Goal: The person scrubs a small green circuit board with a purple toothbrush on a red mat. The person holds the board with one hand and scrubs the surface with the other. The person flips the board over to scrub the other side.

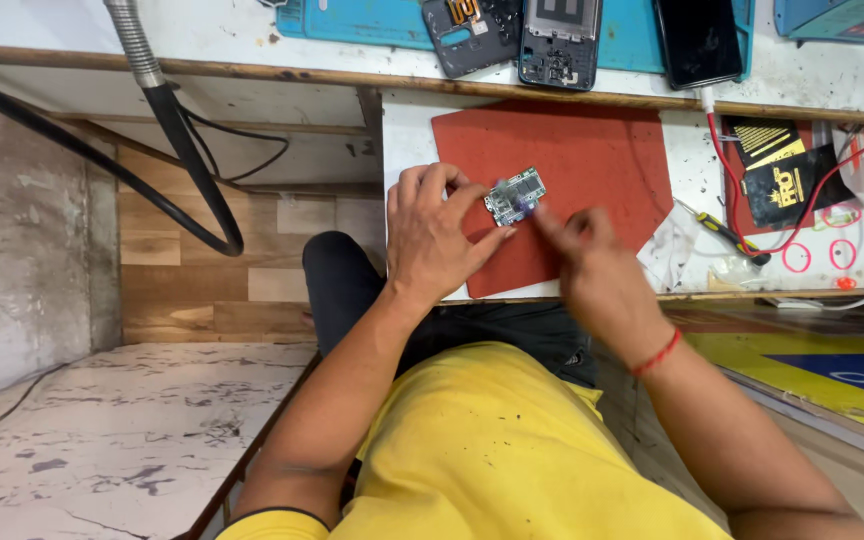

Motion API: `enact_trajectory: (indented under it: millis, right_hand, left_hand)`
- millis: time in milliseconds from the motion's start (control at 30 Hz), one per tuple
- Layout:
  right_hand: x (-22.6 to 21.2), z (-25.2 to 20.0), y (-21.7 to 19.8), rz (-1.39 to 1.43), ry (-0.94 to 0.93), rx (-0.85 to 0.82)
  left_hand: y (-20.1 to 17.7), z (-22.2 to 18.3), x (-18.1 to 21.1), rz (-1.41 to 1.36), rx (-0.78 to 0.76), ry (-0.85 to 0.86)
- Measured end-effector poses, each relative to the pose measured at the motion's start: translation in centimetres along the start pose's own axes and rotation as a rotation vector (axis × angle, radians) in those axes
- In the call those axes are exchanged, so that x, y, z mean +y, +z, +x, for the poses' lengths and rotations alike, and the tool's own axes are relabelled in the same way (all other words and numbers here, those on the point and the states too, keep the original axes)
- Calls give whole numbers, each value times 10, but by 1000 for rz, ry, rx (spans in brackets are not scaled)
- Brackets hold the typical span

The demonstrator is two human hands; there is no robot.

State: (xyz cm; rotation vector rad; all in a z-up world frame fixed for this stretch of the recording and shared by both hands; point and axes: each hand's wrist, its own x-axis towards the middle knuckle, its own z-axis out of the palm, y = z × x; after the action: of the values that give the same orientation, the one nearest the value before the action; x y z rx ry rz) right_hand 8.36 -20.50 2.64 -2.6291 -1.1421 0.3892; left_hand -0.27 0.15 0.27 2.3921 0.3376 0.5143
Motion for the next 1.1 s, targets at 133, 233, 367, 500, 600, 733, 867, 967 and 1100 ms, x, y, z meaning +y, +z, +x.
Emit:
enact_trajectory:
  millis: [133, 233, 367, 500, 600, 733, 867, 967, 1100]
  right_hand:
    - [6, 6, 4, 95, -92, 118]
    - [0, -9, 4, 79, -35, 16]
    - [5, -20, 3, 100, 43, 38]
    - [12, 0, 7, 96, -3, 148]
    - [10, 3, 7, 177, -175, 11]
    - [19, 7, -2, 65, -67, 62]
    - [22, 6, -4, 81, -121, 21]
    - [29, 9, -4, 47, -73, 28]
    - [29, 6, -1, 99, -240, 6]
  left_hand:
    - [-1, 0, -2, -15, -9, -21]
    - [-2, 3, -2, 0, -3, 1]
    - [1, -2, 0, -18, 7, -3]
    - [2, 0, -2, -24, -27, -27]
    - [3, 1, 0, -16, -2, -33]
    - [2, 1, 0, -12, -4, -44]
    - [1, 2, -1, 0, -10, -45]
    - [3, 5, -1, -7, -11, -18]
    - [3, 4, 0, 27, -18, -34]
